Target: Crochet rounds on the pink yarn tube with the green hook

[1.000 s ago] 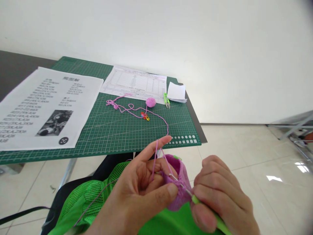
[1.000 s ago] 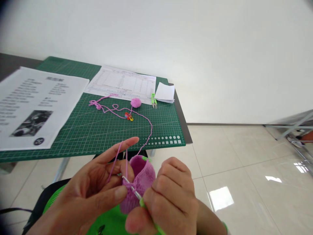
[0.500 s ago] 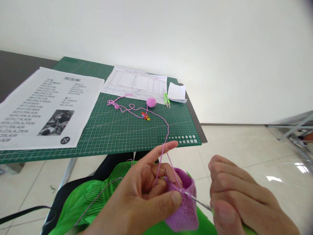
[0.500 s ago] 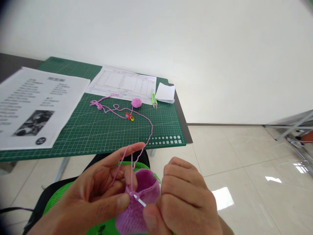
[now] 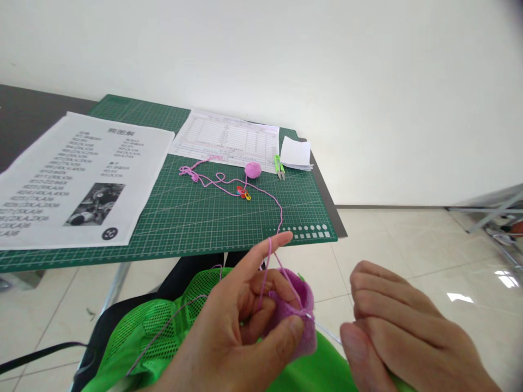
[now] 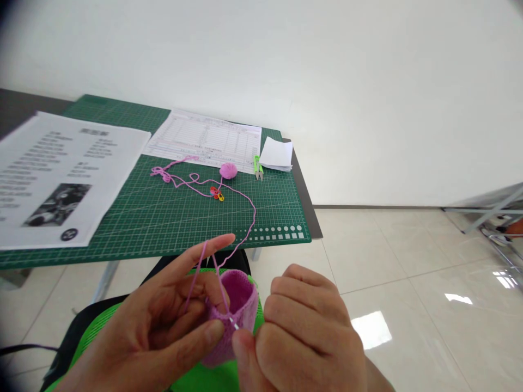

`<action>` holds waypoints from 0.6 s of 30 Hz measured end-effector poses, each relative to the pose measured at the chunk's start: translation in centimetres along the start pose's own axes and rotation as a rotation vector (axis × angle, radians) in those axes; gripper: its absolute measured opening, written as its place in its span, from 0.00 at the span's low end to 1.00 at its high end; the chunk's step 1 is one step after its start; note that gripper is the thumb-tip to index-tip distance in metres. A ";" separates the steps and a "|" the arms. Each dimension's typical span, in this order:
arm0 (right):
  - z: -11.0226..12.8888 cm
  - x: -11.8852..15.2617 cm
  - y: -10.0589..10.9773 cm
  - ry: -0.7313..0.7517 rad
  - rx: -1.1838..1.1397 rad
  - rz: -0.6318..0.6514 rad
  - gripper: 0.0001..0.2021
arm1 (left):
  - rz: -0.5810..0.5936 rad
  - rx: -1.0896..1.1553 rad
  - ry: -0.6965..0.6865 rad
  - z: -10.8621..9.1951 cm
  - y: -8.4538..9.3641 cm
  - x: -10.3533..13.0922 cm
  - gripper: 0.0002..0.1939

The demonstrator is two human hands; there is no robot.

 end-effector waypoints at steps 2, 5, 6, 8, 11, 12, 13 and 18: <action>-0.2 0.0 -0.1 0.001 -0.029 0.018 0.18 | 0.002 0.006 -0.006 0.1 -0.1 0.0 0.32; -0.4 0.1 -0.2 -0.015 -0.071 0.036 0.17 | 0.037 0.047 0.002 0.4 -0.2 -0.1 0.32; -0.5 0.2 -0.2 -0.026 -0.081 0.033 0.17 | 0.050 0.062 0.006 0.5 -0.1 -0.1 0.32; -0.5 0.3 -0.3 -0.030 -0.099 0.018 0.18 | 0.072 0.095 0.014 0.6 0.0 -0.3 0.31; -0.7 0.3 -0.5 -0.033 -0.151 0.053 0.18 | 0.118 0.165 0.038 0.9 0.1 -0.4 0.29; -0.8 0.2 -0.5 -0.027 -0.179 0.079 0.18 | 0.138 0.185 0.053 1.0 0.2 -0.5 0.29; -0.9 0.1 -0.5 -0.018 -0.212 0.107 0.18 | 0.153 0.201 0.066 1.0 0.2 -0.5 0.28; -1.1 -0.2 -0.3 0.032 -0.346 0.199 0.17 | 0.147 0.207 0.077 1.3 0.2 -0.3 0.28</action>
Point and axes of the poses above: each hand's wrist, its own x-axis away from the middle knuckle, its own y-axis out of the back of the hand, z = x × y, the point moved 4 cm from there along -x, towards the middle knuckle, and after that the axes turned 13 degrees about x, right-handed, at the moved point
